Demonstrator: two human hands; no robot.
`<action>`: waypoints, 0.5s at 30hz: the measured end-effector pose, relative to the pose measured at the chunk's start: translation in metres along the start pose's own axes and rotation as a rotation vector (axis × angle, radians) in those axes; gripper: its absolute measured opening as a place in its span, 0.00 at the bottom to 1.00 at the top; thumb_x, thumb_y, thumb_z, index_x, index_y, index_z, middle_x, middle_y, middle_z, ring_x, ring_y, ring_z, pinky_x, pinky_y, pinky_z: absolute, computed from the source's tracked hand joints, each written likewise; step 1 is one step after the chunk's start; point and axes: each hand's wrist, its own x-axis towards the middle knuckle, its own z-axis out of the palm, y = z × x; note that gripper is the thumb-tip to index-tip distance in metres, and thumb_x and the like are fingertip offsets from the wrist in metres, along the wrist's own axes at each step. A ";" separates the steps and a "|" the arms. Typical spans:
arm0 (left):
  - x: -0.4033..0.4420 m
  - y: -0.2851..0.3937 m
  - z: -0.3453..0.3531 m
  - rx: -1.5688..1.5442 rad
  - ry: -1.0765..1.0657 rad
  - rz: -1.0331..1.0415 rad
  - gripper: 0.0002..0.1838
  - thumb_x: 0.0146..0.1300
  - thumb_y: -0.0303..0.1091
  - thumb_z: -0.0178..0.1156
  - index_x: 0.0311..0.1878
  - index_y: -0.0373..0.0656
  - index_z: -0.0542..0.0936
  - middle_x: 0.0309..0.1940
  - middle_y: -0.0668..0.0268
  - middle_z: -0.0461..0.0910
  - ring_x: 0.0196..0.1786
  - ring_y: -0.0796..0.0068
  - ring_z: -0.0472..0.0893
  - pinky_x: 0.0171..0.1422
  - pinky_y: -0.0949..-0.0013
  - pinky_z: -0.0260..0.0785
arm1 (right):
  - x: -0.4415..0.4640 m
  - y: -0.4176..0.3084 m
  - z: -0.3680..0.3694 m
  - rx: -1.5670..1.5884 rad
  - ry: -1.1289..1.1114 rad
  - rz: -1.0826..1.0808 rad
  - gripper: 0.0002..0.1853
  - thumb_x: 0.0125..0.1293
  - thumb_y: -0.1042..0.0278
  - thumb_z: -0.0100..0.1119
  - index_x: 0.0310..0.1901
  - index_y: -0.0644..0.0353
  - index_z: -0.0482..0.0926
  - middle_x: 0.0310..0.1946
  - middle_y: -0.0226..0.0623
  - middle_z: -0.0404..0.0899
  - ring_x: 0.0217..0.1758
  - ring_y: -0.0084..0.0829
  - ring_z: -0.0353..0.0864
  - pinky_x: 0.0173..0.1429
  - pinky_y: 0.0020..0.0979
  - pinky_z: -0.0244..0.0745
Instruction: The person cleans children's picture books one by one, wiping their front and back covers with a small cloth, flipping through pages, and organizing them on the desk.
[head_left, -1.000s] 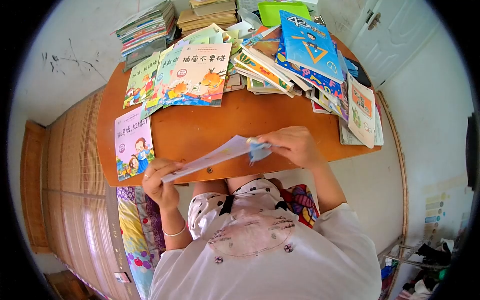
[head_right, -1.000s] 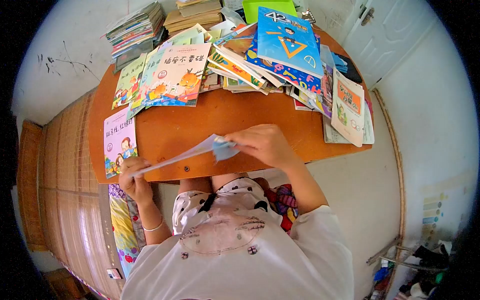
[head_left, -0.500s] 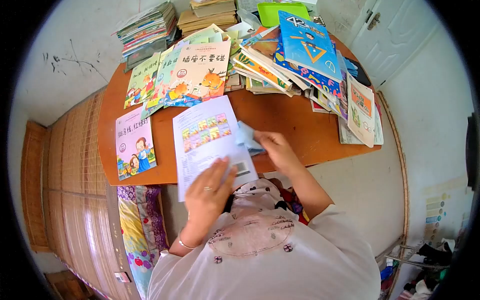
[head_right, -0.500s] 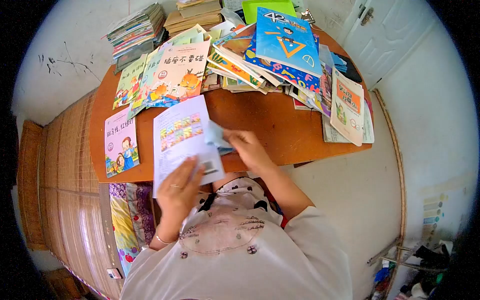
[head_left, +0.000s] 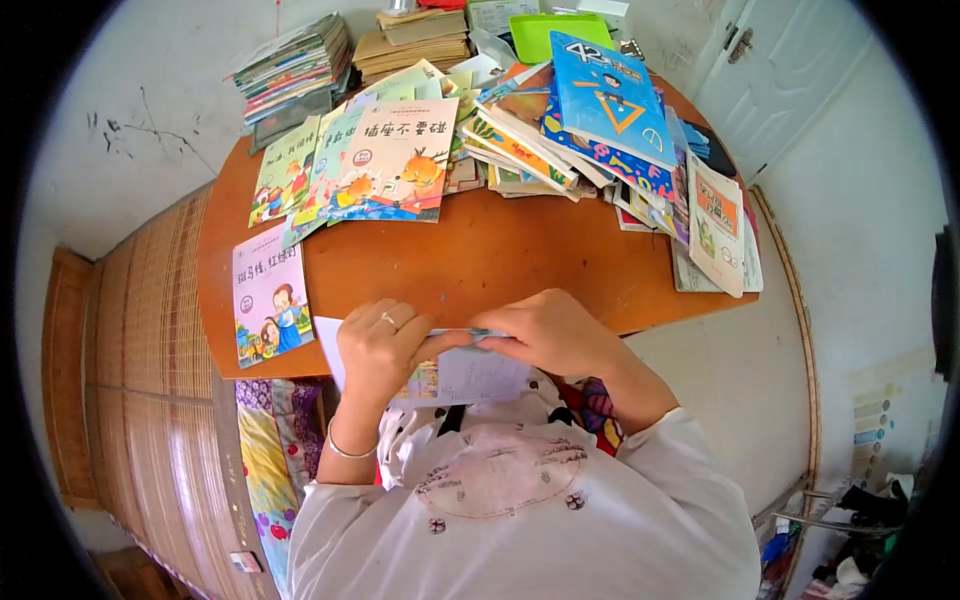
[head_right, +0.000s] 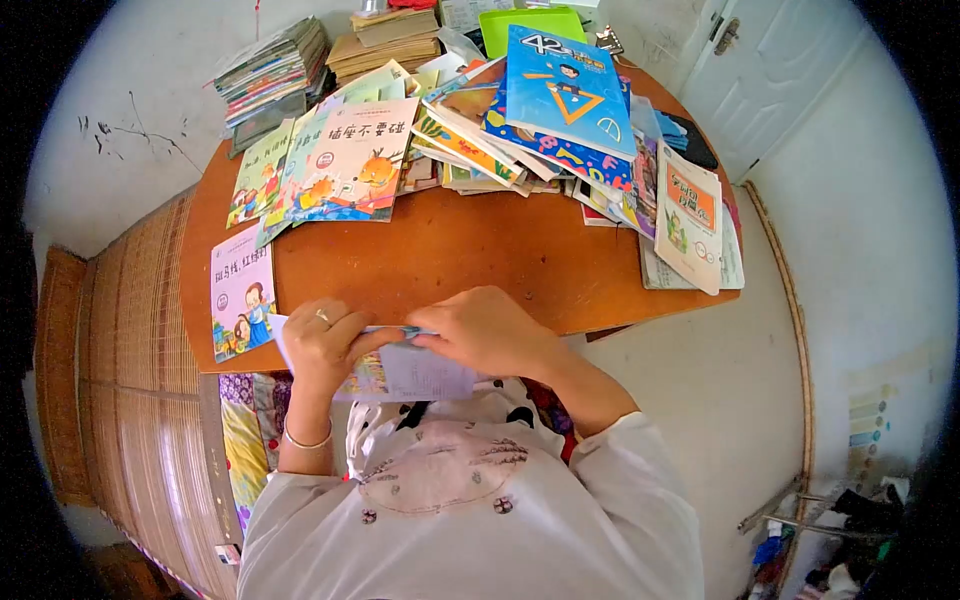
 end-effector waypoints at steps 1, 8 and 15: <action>0.007 0.000 -0.003 0.006 0.086 0.004 0.20 0.38 0.47 0.78 0.15 0.46 0.77 0.12 0.69 0.67 0.17 0.71 0.70 0.22 0.67 0.58 | -0.003 0.004 -0.005 0.000 0.003 0.003 0.11 0.66 0.60 0.62 0.45 0.56 0.83 0.28 0.43 0.83 0.34 0.48 0.83 0.38 0.46 0.75; -0.009 -0.005 0.007 -0.117 0.206 -0.218 0.20 0.37 0.43 0.80 0.15 0.45 0.76 0.13 0.69 0.70 0.17 0.70 0.71 0.22 0.68 0.59 | -0.020 0.020 0.002 0.320 0.128 0.241 0.11 0.65 0.66 0.66 0.46 0.62 0.85 0.32 0.44 0.86 0.29 0.36 0.85 0.35 0.32 0.76; -0.017 -0.005 0.007 -0.300 0.237 -0.358 0.19 0.40 0.38 0.82 0.16 0.42 0.77 0.13 0.67 0.72 0.17 0.72 0.70 0.21 0.70 0.57 | -0.025 0.021 0.019 0.550 0.360 0.076 0.15 0.67 0.70 0.65 0.53 0.64 0.84 0.39 0.41 0.89 0.37 0.22 0.86 0.42 0.23 0.78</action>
